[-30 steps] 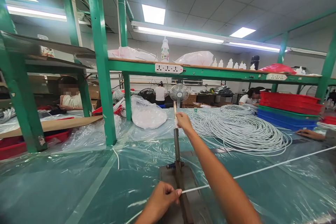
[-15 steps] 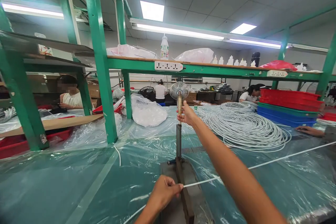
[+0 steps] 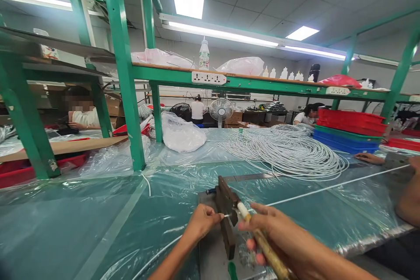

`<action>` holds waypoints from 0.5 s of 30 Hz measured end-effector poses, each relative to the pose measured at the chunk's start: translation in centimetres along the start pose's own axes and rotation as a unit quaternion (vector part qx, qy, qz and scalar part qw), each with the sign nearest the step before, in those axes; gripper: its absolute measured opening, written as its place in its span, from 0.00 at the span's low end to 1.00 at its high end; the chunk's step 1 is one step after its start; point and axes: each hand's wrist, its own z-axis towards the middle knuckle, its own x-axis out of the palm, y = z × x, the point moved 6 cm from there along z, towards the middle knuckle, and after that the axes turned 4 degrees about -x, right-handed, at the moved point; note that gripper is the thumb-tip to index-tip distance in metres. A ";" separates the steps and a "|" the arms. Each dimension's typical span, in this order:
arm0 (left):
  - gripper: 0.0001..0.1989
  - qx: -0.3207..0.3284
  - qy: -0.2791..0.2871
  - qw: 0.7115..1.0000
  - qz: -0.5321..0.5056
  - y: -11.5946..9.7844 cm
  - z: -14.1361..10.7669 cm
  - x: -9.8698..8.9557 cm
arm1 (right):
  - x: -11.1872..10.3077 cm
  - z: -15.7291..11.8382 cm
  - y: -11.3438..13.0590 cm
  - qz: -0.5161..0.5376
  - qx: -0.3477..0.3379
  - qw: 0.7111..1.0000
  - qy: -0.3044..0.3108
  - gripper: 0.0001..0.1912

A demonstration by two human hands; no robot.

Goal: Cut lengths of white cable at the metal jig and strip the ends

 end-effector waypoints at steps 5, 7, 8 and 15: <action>0.15 0.006 0.000 1.000 0.009 0.0 0.2 0.1 | 1.0 1.4 -3.1 -0.109 0.038 0.993 0.034 0.09; 0.15 0.008 0.000 1.000 0.010 0.1 0.3 0.2 | 1.0 1.8 -3.2 -0.129 -0.002 0.991 0.029 0.13; 0.15 0.009 0.001 1.000 0.010 0.1 0.3 0.3 | 0.9 1.9 -3.3 -0.128 -0.020 0.991 0.032 0.15; 0.15 0.011 0.000 1.000 -0.001 0.1 0.2 0.3 | -0.5 2.5 -6.7 -0.107 -0.093 0.990 0.022 0.14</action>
